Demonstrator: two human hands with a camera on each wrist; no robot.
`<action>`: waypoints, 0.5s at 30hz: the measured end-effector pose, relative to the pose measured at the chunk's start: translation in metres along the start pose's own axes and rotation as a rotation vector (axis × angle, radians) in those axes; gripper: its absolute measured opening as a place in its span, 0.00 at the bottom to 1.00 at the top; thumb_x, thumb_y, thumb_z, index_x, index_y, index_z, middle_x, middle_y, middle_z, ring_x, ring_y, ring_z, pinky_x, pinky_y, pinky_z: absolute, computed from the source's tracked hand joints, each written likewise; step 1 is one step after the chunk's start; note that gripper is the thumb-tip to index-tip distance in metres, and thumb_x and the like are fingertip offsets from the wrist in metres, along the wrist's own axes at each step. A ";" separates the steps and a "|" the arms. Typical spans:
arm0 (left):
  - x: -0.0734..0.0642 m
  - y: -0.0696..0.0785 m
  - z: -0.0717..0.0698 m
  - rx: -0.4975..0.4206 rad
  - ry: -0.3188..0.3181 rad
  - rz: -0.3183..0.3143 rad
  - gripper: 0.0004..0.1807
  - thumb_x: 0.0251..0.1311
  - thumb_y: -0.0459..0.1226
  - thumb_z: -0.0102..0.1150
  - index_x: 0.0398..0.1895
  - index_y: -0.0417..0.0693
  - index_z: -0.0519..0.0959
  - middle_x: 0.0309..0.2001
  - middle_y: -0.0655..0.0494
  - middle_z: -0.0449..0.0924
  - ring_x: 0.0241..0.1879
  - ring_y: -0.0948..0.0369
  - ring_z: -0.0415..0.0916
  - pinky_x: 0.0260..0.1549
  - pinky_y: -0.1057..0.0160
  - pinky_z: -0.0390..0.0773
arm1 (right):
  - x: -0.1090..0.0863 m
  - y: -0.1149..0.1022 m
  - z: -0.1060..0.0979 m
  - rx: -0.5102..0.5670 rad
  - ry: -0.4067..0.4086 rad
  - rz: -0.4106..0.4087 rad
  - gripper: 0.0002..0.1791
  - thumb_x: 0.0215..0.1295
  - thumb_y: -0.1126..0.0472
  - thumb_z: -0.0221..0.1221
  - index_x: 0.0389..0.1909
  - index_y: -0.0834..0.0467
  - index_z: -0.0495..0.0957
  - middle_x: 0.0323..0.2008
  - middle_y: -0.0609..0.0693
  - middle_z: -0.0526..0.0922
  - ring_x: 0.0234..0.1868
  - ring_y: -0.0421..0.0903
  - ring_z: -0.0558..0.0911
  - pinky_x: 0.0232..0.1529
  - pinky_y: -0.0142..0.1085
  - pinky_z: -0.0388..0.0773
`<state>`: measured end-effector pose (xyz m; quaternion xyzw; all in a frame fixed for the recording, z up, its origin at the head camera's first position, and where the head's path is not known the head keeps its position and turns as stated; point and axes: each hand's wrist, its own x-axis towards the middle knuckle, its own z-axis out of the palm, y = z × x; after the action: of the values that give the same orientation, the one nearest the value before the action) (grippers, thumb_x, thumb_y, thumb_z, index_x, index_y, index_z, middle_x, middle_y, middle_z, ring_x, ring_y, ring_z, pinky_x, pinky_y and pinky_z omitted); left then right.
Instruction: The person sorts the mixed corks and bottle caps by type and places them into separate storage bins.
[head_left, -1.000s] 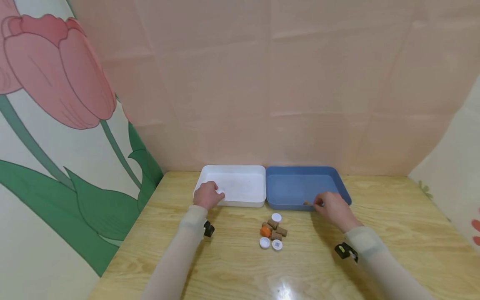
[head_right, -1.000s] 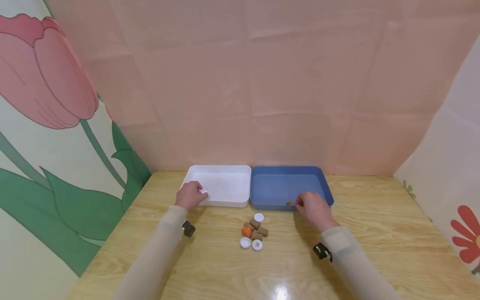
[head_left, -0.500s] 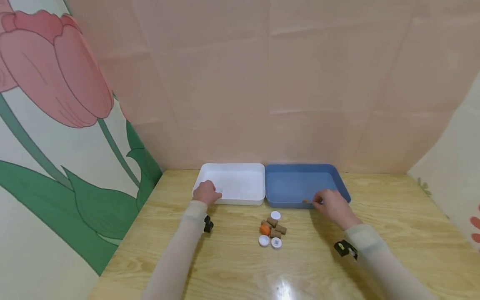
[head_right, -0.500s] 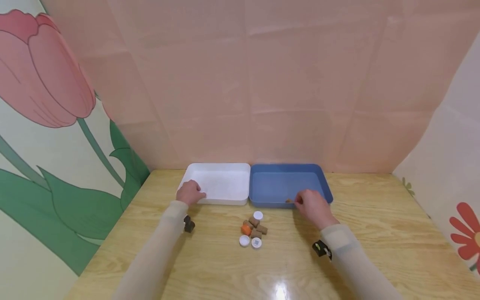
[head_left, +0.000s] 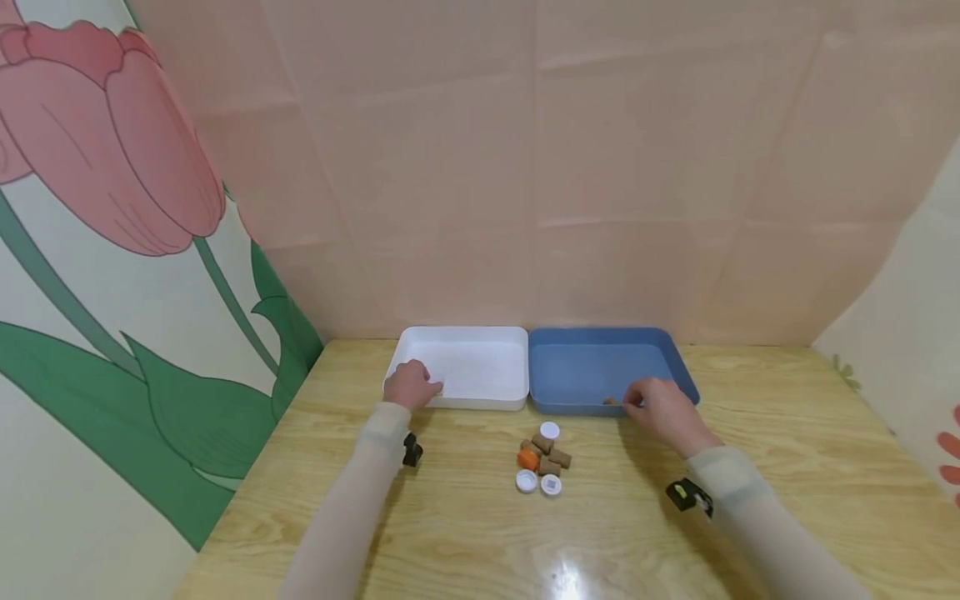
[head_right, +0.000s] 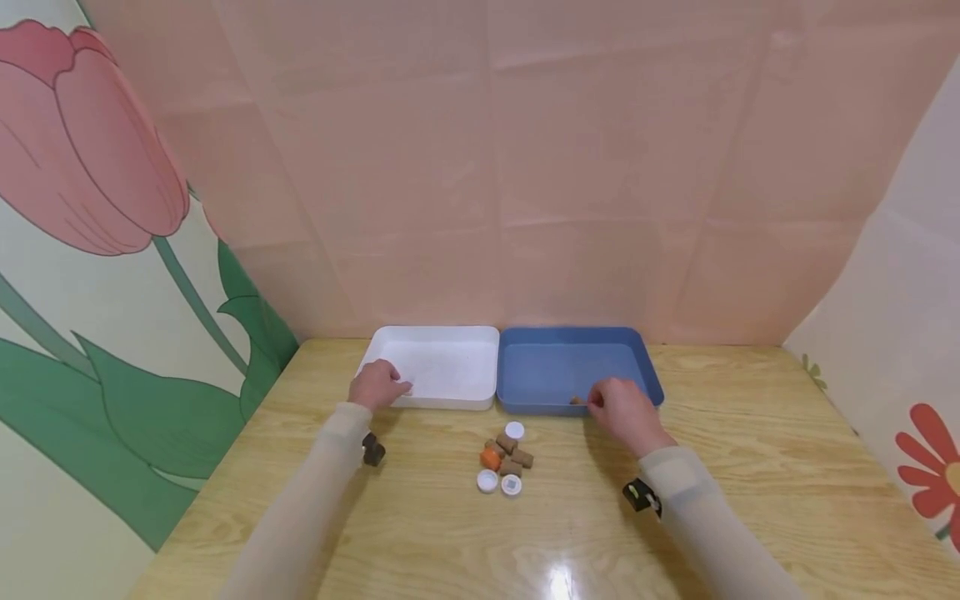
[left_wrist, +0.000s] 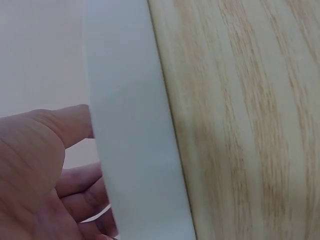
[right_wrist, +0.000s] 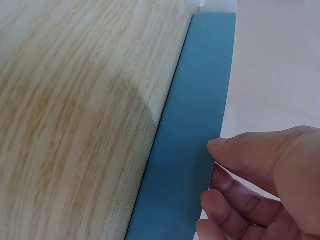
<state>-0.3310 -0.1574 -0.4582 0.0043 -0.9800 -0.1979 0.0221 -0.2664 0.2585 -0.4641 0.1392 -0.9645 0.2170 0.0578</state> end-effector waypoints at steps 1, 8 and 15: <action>-0.001 0.000 0.000 -0.007 0.016 0.015 0.16 0.60 0.46 0.65 0.37 0.40 0.84 0.39 0.47 0.86 0.40 0.50 0.81 0.45 0.47 0.78 | 0.000 0.000 0.000 -0.001 0.001 -0.001 0.03 0.64 0.66 0.63 0.33 0.61 0.85 0.30 0.50 0.85 0.33 0.49 0.83 0.32 0.44 0.80; -0.018 0.003 0.001 -0.090 0.105 0.133 0.07 0.59 0.38 0.63 0.29 0.43 0.83 0.29 0.53 0.83 0.29 0.56 0.77 0.32 0.55 0.77 | -0.001 0.000 0.000 -0.001 -0.008 -0.002 0.03 0.63 0.67 0.64 0.34 0.62 0.85 0.31 0.51 0.85 0.33 0.50 0.83 0.33 0.45 0.81; -0.037 0.008 0.009 -0.096 0.117 0.268 0.04 0.57 0.34 0.62 0.28 0.44 0.83 0.28 0.55 0.79 0.30 0.59 0.74 0.34 0.57 0.77 | 0.000 0.000 0.002 -0.004 -0.013 -0.002 0.03 0.63 0.67 0.64 0.34 0.62 0.85 0.32 0.52 0.86 0.35 0.51 0.84 0.34 0.46 0.82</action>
<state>-0.2943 -0.1459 -0.4654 -0.1160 -0.9582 -0.2391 0.1056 -0.2663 0.2580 -0.4661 0.1416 -0.9651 0.2139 0.0522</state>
